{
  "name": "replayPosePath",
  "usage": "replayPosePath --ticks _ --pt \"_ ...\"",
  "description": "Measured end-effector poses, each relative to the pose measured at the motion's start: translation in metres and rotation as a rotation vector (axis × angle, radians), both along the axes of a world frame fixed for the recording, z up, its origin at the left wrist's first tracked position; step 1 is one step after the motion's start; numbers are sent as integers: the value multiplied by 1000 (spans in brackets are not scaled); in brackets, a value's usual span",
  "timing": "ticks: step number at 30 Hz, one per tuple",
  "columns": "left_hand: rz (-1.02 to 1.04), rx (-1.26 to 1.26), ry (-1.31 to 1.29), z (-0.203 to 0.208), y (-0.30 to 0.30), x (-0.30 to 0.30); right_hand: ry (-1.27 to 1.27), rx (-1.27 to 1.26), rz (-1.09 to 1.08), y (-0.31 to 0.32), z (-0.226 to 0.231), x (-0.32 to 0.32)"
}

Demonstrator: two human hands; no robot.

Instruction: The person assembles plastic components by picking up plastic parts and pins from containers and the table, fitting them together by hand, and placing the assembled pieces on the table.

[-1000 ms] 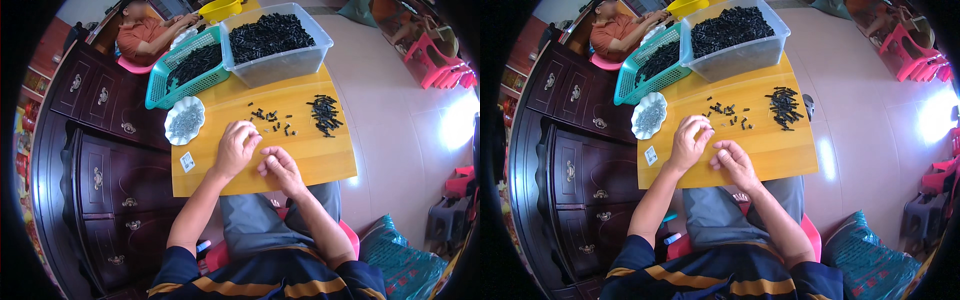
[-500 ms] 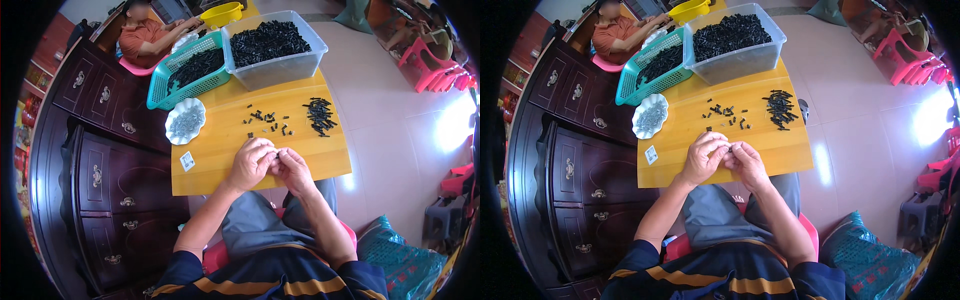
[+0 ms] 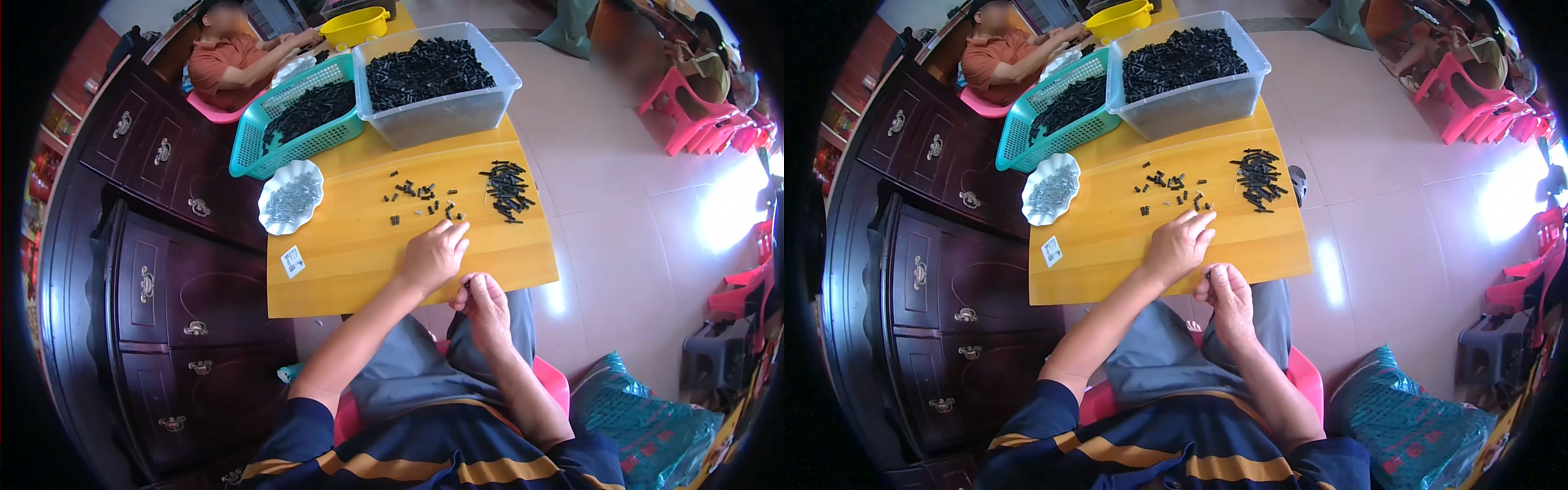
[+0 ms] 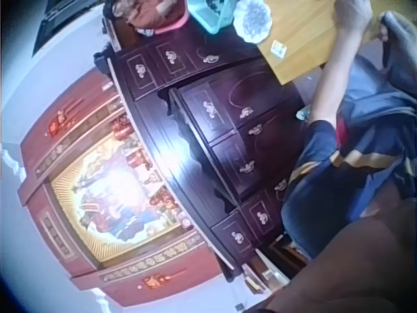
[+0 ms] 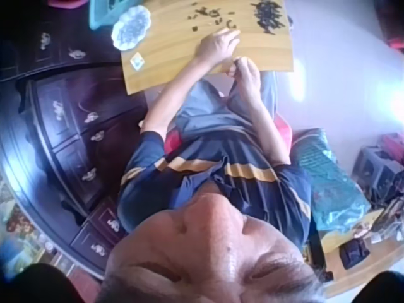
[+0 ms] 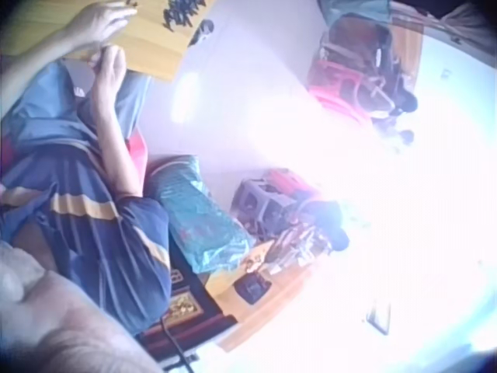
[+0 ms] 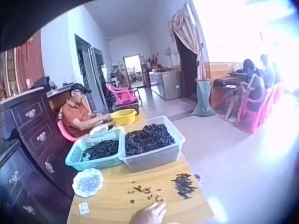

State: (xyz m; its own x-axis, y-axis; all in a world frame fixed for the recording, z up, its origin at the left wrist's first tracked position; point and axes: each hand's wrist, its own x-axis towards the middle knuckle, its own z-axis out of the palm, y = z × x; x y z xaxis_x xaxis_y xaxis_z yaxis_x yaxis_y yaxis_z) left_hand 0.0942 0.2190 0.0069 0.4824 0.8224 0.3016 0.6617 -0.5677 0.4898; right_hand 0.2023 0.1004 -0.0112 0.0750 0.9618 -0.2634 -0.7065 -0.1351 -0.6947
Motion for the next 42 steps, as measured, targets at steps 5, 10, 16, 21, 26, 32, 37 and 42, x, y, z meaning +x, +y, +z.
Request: replayPosePath --ticks 5,10,16,21,26,32,37,42 --pt "25 43 78 0 7 14 -27 -31 40 -6 -5 1" --pt "109 45 103 0 9 20 -32 -2 32 -7 -2 5" --pt "107 91 69 -7 12 23 23 -30 61 -10 -4 8" --pt "71 100 -36 -10 9 15 22 -13 44 -10 -4 8" --pt "37 64 -25 -6 0 4 -7 -34 26 -10 -7 6" --pt "6 111 79 -5 -12 -12 10 -82 49 -10 -2 6" --pt "20 -292 -351 11 -29 -28 131 -64 36 -9 1 8" --pt "-35 -671 -700 18 -53 -36 285 -58 69 -8 -2 10"
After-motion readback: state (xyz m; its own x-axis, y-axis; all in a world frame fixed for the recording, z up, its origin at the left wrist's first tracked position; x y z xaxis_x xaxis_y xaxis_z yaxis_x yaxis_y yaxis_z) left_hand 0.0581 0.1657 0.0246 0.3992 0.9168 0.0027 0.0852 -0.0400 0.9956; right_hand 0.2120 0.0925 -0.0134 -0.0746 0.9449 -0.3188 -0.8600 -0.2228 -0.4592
